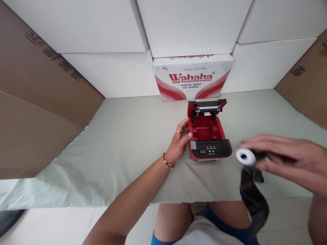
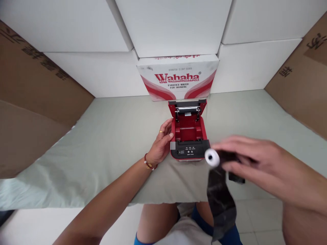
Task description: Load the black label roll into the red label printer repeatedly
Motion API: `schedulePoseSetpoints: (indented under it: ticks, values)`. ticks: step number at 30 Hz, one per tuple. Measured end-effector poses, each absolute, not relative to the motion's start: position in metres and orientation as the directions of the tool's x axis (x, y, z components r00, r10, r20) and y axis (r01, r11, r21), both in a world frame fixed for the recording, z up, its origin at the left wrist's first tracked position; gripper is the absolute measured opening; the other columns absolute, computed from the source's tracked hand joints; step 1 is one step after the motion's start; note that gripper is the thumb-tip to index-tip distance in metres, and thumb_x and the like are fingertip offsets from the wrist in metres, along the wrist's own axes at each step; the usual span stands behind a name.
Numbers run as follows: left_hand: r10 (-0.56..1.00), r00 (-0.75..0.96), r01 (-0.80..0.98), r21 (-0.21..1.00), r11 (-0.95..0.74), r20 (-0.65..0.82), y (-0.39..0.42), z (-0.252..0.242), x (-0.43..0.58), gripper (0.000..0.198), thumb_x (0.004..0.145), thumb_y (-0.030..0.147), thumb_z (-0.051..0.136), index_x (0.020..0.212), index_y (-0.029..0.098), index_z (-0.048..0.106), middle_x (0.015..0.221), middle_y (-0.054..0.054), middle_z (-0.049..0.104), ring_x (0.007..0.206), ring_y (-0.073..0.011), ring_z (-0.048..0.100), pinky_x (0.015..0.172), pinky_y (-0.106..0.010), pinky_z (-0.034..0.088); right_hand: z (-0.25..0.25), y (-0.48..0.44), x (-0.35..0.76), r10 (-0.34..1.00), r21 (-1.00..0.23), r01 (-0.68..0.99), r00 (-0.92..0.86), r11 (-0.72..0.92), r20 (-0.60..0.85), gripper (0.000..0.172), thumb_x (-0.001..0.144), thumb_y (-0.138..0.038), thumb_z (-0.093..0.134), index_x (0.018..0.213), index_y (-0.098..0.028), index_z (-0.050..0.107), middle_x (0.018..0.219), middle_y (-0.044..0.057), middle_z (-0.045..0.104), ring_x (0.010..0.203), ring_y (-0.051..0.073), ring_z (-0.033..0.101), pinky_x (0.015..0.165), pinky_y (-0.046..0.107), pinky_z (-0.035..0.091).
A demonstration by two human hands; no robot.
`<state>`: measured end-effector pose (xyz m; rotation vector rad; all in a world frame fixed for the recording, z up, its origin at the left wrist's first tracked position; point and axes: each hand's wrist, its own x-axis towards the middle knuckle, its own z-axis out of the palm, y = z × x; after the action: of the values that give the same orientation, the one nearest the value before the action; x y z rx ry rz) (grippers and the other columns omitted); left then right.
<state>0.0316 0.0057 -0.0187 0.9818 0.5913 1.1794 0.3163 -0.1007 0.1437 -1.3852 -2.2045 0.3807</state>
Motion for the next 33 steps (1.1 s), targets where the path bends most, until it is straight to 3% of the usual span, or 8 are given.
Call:
schedulePoseSetpoints:
  ticks: [3, 6, 11, 19, 22, 25, 28, 33]
  values:
    - [0.945, 0.303, -0.476, 0.879, 0.037, 0.124, 0.007, -0.020, 0.033, 0.060, 0.093, 0.044, 0.082, 0.147, 0.035, 0.059, 0.166, -0.005, 0.055, 0.159, -0.0270, 0.046, 0.136, -0.049, 0.031, 0.143, -0.066, 0.280, 0.940, -0.488, 0.803, -0.291, 0.342, 0.180, 0.036, 0.103, -0.043, 0.061, 0.135, -0.037, 0.077, 0.129, 0.004, 0.081, 0.095, 0.026, 0.080, 0.079, 0.040, 0.067]
    - [0.952, 0.273, -0.424, 0.906, -0.006, 0.134, 0.003, -0.019, 0.033, 0.061, 0.094, 0.049, 0.080, 0.147, 0.033, 0.056, 0.165, -0.007, 0.053, 0.158, -0.0282, 0.046, 0.134, -0.050, 0.034, 0.125, -0.038, 0.243, 0.963, -0.301, 0.917, -0.226, 0.262, 0.151, 0.040, 0.105, -0.035, 0.054, 0.137, -0.027, 0.075, 0.139, 0.008, 0.078, 0.111, 0.030, 0.077, 0.093, 0.044, 0.062]
    - [0.946, 0.040, -0.063, 0.946, -0.319, 0.321, -0.016, -0.010, 0.027, 0.046, 0.103, 0.054, 0.065, 0.140, 0.027, 0.061, 0.148, -0.013, 0.056, 0.145, -0.0318, 0.053, 0.126, -0.054, 0.042, 0.109, -0.015, 0.212, 0.986, -0.032, 0.988, -0.153, 0.152, -0.059, 0.041, 0.106, -0.029, 0.049, 0.139, -0.026, 0.072, 0.141, 0.010, 0.077, 0.106, 0.031, 0.079, 0.077, 0.040, 0.055]
    - [0.482, 0.291, 0.206, 0.438, -0.875, 0.826, -0.040, 0.005, 0.022, 0.037, 0.092, 0.042, 0.072, 0.128, 0.034, 0.074, 0.109, -0.008, 0.076, 0.117, -0.0326, 0.071, 0.113, -0.056, 0.052, 0.105, 0.011, 0.204, 0.979, 0.067, 0.988, -0.125, 0.137, -0.159, 0.042, 0.102, -0.028, 0.053, 0.139, -0.031, 0.074, 0.120, 0.011, 0.084, 0.099, 0.032, 0.080, 0.069, 0.037, 0.048]
    - [0.402, 0.357, 0.244, 0.331, -0.912, 0.843, -0.039, 0.005, 0.025, 0.032, 0.090, 0.031, 0.073, 0.122, 0.034, 0.077, 0.100, -0.005, 0.079, 0.110, -0.0285, 0.073, 0.115, -0.052, 0.050, 0.103, 0.008, 0.209, 0.974, -0.057, 0.980, -0.195, 0.190, -0.118, 0.039, 0.101, -0.028, 0.058, 0.136, -0.029, 0.076, 0.123, 0.009, 0.084, 0.103, 0.030, 0.079, 0.078, 0.038, 0.055]
    - [0.418, 0.375, 0.234, 0.352, -0.906, 0.828, -0.039, 0.003, 0.025, 0.038, 0.091, 0.025, 0.072, 0.128, 0.034, 0.075, 0.106, -0.005, 0.081, 0.116, -0.0276, 0.072, 0.119, -0.050, 0.046, 0.110, -0.007, 0.223, 0.958, -0.430, 0.862, -0.286, 0.269, 0.025, 0.025, 0.102, -0.033, 0.063, 0.116, -0.029, 0.083, 0.118, 0.003, 0.086, 0.103, 0.026, 0.080, 0.088, 0.037, 0.059]
    - [0.451, 0.397, 0.207, 0.401, -0.893, 0.799, -0.040, 0.001, 0.025, 0.041, 0.093, 0.027, 0.072, 0.133, 0.038, 0.075, 0.111, -0.003, 0.081, 0.118, -0.0285, 0.072, 0.122, -0.052, 0.042, 0.122, -0.019, 0.238, 0.935, -0.663, 0.702, -0.012, 0.260, 0.354, 0.023, 0.104, -0.042, 0.067, 0.102, -0.028, 0.085, 0.102, 0.002, 0.086, 0.092, 0.022, 0.080, 0.086, 0.036, 0.061]
    - [0.446, 0.400, 0.244, 0.376, -0.894, 0.801, -0.041, -0.002, 0.023, 0.050, 0.092, 0.025, 0.072, 0.140, 0.039, 0.070, 0.107, -0.002, 0.082, 0.114, -0.0273, 0.074, 0.123, -0.052, 0.043, 0.116, 0.003, 0.257, 0.821, -0.698, 0.657, 0.209, 0.285, 0.532, 0.043, 0.108, -0.046, 0.061, 0.146, -0.025, 0.070, 0.141, 0.011, 0.077, 0.118, 0.027, 0.075, 0.098, 0.042, 0.061]
